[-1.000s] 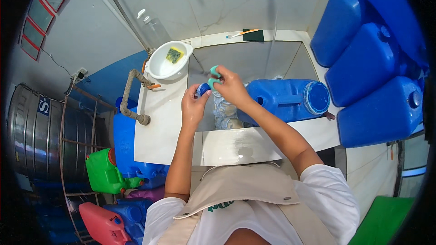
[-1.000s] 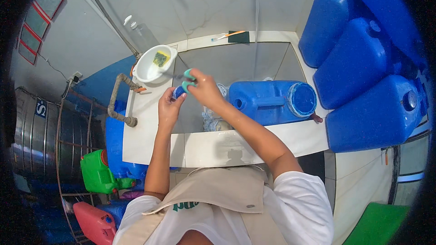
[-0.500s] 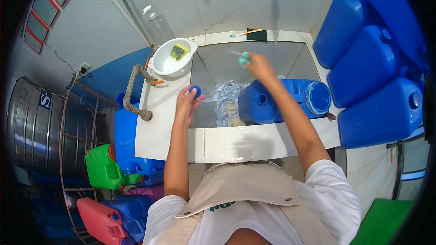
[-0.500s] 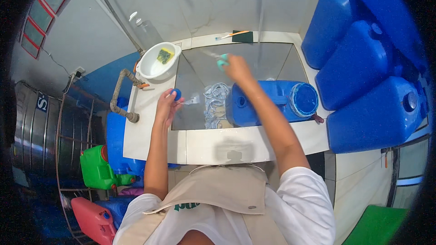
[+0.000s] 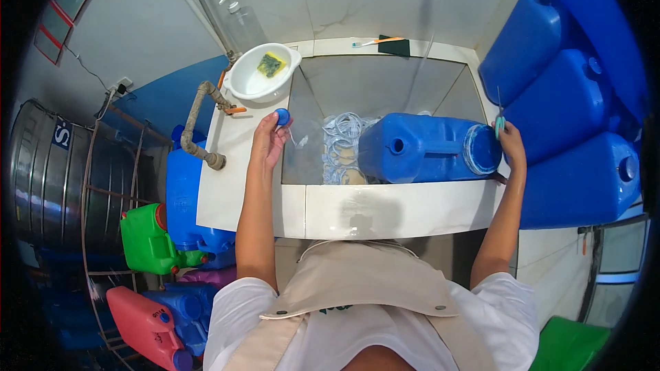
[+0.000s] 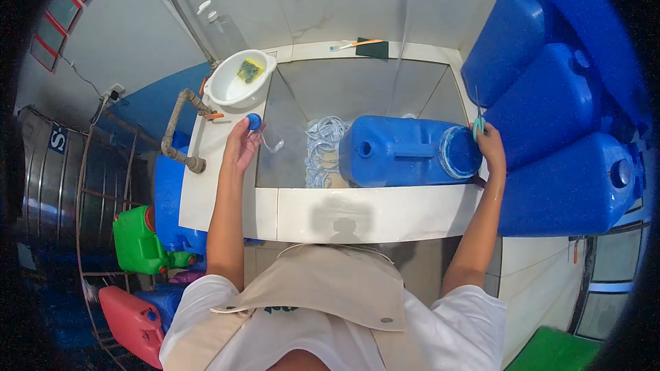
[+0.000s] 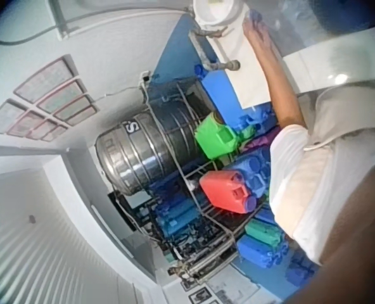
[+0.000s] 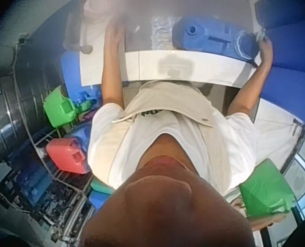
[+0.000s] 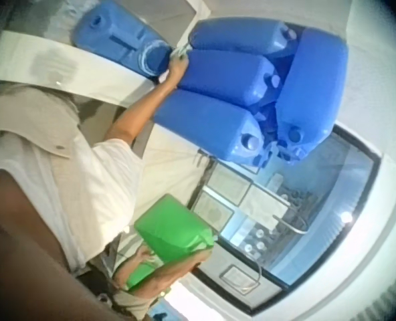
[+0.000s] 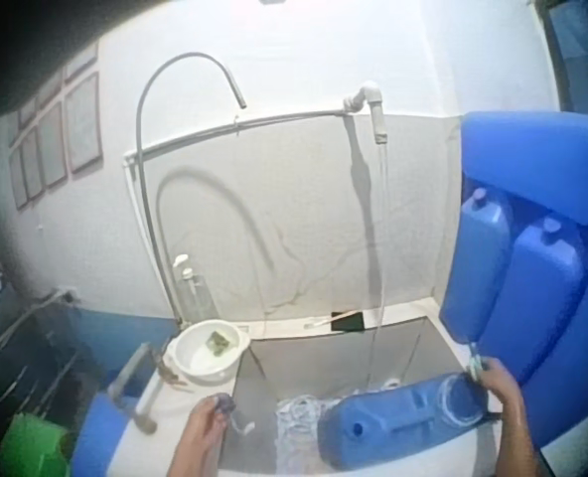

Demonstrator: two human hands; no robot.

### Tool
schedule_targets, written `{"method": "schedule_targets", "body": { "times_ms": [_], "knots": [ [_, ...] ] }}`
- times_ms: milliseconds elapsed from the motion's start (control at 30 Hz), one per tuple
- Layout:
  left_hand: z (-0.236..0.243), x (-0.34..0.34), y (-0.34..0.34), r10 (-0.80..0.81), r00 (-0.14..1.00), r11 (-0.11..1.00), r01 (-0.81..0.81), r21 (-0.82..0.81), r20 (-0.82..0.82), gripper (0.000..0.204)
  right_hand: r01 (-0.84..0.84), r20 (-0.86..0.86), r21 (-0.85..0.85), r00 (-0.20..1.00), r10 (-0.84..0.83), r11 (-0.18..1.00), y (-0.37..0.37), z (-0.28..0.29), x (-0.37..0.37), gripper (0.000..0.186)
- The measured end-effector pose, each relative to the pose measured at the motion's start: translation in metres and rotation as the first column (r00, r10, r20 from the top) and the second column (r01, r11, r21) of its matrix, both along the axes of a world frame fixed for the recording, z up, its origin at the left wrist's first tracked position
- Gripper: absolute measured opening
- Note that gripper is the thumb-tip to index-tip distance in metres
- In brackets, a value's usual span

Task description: The person cleans blue plastic water containers by scrubbing the outside with a sponge and rinsing the inside with water at a sink.

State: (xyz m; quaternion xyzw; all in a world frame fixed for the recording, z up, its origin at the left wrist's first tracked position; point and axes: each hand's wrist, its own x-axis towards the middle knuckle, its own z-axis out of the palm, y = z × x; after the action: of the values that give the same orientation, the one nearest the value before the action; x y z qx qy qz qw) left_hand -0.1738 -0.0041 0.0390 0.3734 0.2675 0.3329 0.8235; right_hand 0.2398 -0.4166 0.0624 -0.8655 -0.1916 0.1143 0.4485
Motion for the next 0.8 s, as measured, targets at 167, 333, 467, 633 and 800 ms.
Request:
{"method": "schedule_targets", "body": {
  "times_ms": [167, 333, 467, 633, 800],
  "knots": [
    [0.013, 0.022, -0.012, -0.018, 0.936, 0.972, 0.099, 0.213, -0.352, 0.028, -0.164, 0.093, 0.042, 0.983, 0.160, 0.986, 0.029, 0.025, -0.041, 0.034],
    [0.015, 0.013, -0.007, -0.052, 0.933, 0.975, 0.124, 0.184, -0.356, 0.029, -0.135, 0.273, -0.079, 0.950, 0.152, 0.988, 0.086, 0.043, -0.113, 0.037],
    [0.008, 0.017, -0.002, 0.145, 0.872, 0.918, 0.059, 0.393, -0.468, 0.031, -0.156, 0.261, -0.098, 0.949, 0.177, 0.983, 0.101, 0.042, -0.133, 0.034],
    [-0.067, -0.063, 0.067, 0.712, 0.491, 0.558, 0.038, 0.829, -0.502, 0.035, -0.383, 0.265, 0.087, 0.899, 0.350, 0.919, 0.147, 0.025, -0.178, 0.028],
    [-0.067, -0.034, 0.049, 0.808, 0.230, 0.484, 0.266, 0.833, -0.543, 0.033, -0.400, 0.203, 0.292, 0.913, 0.353, 0.869, 0.145, -0.009, -0.202, 0.022]
  ]
}}
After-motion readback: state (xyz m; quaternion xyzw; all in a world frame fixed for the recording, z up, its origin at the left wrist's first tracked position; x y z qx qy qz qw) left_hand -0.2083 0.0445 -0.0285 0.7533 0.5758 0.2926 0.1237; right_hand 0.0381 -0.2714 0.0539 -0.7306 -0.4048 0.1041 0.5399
